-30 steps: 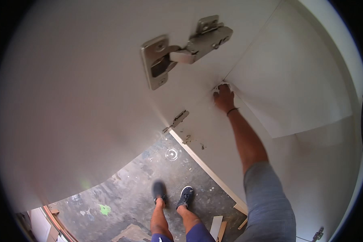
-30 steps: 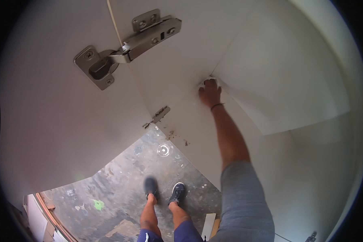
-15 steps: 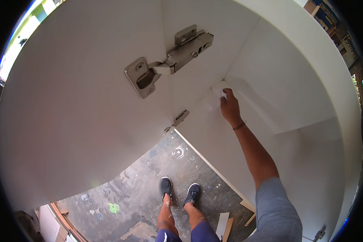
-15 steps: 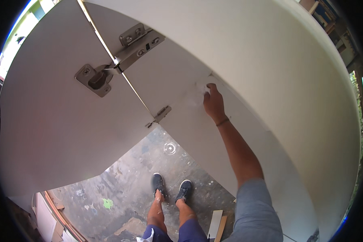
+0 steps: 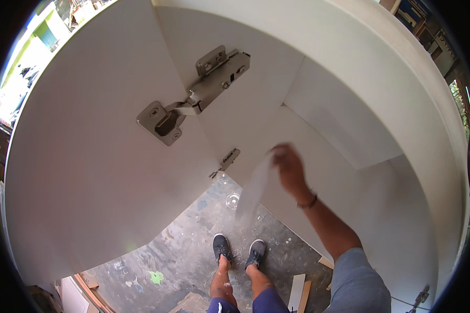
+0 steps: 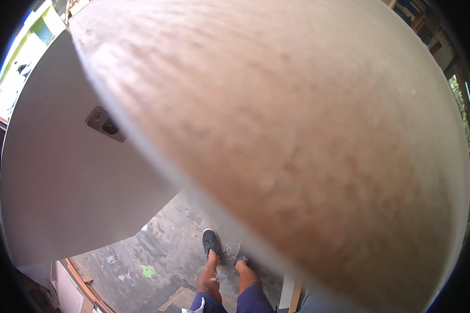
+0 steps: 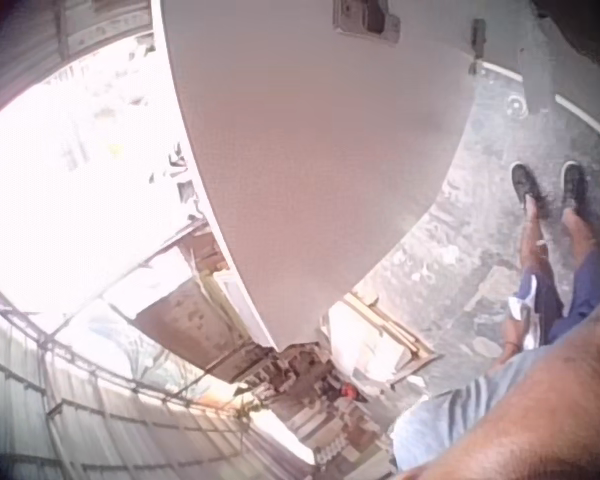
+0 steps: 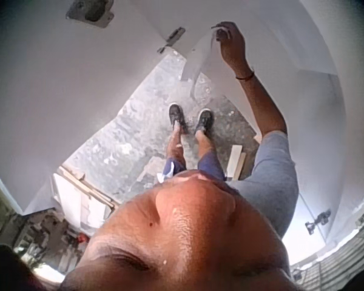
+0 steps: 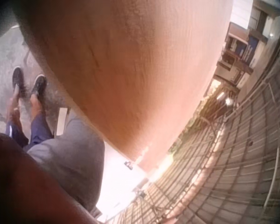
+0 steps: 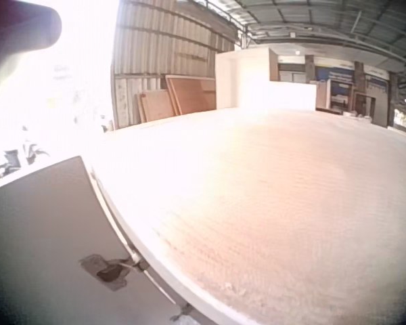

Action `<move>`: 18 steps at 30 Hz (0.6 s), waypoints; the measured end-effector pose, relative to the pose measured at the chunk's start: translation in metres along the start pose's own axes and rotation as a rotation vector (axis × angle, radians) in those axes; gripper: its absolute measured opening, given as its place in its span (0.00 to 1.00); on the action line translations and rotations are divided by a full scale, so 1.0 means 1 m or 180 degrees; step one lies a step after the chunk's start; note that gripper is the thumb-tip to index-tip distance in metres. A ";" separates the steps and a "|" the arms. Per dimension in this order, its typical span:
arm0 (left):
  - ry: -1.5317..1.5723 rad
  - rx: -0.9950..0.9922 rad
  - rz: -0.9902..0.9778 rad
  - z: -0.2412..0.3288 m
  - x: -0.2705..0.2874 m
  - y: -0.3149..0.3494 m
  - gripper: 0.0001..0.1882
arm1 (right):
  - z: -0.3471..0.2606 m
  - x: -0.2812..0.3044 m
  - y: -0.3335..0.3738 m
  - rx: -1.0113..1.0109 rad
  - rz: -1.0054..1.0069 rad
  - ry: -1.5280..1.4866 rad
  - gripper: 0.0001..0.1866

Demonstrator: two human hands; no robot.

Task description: The person picks up a white cloth from a cluttered workbench, walks to an open wooden cabinet, and wipes the interior surfaces and door hinges with the cloth.

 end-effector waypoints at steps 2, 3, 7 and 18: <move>-0.0037 0.0064 -0.0093 -0.009 0.007 0.009 0.36 | -0.071 0.033 -0.032 0.0926 0.0931 0.0581 0.08; -0.0074 0.0089 -0.0188 -0.012 0.013 0.013 0.36 | -0.067 0.036 -0.053 0.0956 0.0946 0.0631 0.08; -0.0137 -0.0026 -0.0245 0.004 0.026 -0.006 0.35 | 0.016 0.009 -0.113 0.1548 0.0333 0.3050 0.12; 0.0037 -0.0431 -0.0043 0.068 0.040 -0.032 0.34 | 0.095 0.171 -0.023 0.0243 0.0499 0.5471 0.13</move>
Point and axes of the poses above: each hand's wrist, its own y-axis away from the middle knuckle, its own x-axis out of the back of the hand, z = x × y, the point moved 10 cm from there along -y, towards the middle knuckle, and after that the axes turned 6 degrees about -x, right-handed, at the moved point
